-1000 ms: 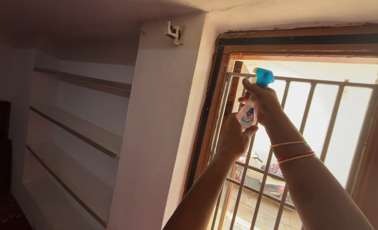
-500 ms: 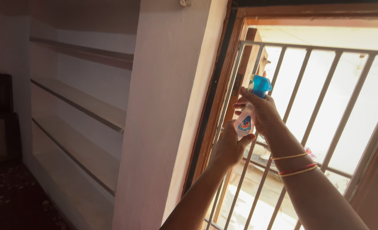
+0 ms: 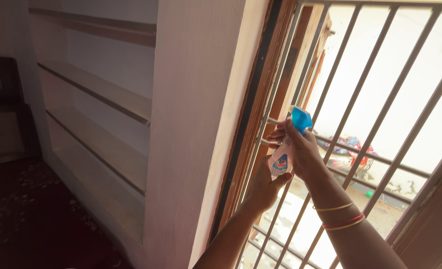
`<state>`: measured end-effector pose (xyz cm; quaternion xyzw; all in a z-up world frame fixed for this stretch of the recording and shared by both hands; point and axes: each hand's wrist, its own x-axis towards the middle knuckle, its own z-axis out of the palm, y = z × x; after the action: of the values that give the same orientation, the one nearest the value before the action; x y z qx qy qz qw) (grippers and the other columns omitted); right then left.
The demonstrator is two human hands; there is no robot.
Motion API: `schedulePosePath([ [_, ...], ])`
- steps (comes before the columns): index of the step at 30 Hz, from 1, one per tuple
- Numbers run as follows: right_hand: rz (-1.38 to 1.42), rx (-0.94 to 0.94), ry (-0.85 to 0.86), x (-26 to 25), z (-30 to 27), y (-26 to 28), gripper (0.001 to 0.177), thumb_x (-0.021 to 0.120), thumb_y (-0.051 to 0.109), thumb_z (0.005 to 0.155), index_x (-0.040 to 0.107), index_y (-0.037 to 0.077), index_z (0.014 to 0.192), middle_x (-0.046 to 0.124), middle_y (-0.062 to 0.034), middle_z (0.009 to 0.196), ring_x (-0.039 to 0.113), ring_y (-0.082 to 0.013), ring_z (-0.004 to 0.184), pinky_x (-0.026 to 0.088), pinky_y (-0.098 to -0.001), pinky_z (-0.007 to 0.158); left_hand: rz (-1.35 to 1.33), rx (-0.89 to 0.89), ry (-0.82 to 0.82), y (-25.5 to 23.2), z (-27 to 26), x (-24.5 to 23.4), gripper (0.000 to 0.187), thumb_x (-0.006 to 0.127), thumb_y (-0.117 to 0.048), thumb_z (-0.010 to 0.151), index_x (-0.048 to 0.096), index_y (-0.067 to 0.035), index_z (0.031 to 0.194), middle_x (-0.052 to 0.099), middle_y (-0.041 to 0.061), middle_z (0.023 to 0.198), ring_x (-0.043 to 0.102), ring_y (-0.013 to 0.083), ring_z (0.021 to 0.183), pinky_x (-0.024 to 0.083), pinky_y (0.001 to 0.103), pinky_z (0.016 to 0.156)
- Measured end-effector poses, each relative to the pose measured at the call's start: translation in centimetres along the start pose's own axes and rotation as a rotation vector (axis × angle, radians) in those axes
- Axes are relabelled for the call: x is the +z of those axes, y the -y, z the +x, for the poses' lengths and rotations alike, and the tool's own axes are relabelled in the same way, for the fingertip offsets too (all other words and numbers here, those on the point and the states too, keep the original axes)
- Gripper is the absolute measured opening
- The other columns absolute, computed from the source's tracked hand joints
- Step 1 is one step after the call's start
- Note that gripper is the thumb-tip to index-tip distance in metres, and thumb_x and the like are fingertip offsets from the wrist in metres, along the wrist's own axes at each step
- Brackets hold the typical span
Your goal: The person sprays a cleaning solution onto the window frame and then wipes it with a pink cloth. The person repeats this process multiple times, focusing on different sections of the frame.
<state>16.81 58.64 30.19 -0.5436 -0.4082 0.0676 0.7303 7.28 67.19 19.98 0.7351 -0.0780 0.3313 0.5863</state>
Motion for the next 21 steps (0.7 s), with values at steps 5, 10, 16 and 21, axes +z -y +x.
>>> schedulePosePath([
  [5, -0.080, 0.015, -0.023, -1.3, -1.7, -4.3, 0.045, 0.078, 0.054, 0.089, 0.065, 0.011, 0.084, 0.067, -0.0097, 0.078, 0.073, -0.0269, 0.086, 0.060, -0.0547, 0.086, -0.082, 0.070, -0.050, 3.5, -1.7, 1.0, 0.066, 0.065, -0.043, 0.095, 0.041, -0.003, 0.141, 0.056, 0.018, 0.129, 0.058, 0.0280, 0.122, 0.047, 0.042, 0.103],
  [10, -0.106, 0.080, -0.013, -0.7, -2.8, -5.5, 0.045, 0.076, 0.056, 0.080, 0.070, 0.012, 0.086, 0.075, -0.0084, 0.085, 0.076, -0.0245, 0.093, 0.060, -0.0496, 0.085, -0.125, 0.019, -0.038, 5.6, -3.0, 1.0, 0.064, 0.067, -0.038, 0.095, 0.040, -0.002, 0.140, 0.056, 0.018, 0.129, 0.059, 0.0273, 0.122, 0.047, 0.041, 0.103],
  [16, -0.107, 0.193, -0.072, -0.1, -5.2, -8.1, 0.046, 0.077, 0.053, 0.083, 0.068, 0.008, 0.090, 0.076, -0.0138, 0.089, 0.074, -0.0295, 0.099, 0.061, -0.0533, 0.086, -0.081, 0.023, -0.048, 8.4, -5.5, 1.0, 0.065, 0.067, -0.042, 0.095, 0.042, -0.002, 0.140, 0.059, 0.018, 0.129, 0.061, 0.0287, 0.122, 0.048, 0.041, 0.103],
  [21, -0.025, 0.215, -0.036, 0.1, -7.2, -11.0, 0.047, 0.077, 0.052, 0.078, 0.068, 0.011, 0.100, 0.075, -0.0056, 0.097, 0.072, -0.0271, 0.102, 0.060, -0.0507, 0.086, -0.076, -0.055, -0.025, 10.9, -8.0, 0.7, 0.068, 0.066, -0.047, 0.094, 0.041, -0.003, 0.141, 0.057, 0.018, 0.131, 0.060, 0.0290, 0.123, 0.047, 0.042, 0.102],
])
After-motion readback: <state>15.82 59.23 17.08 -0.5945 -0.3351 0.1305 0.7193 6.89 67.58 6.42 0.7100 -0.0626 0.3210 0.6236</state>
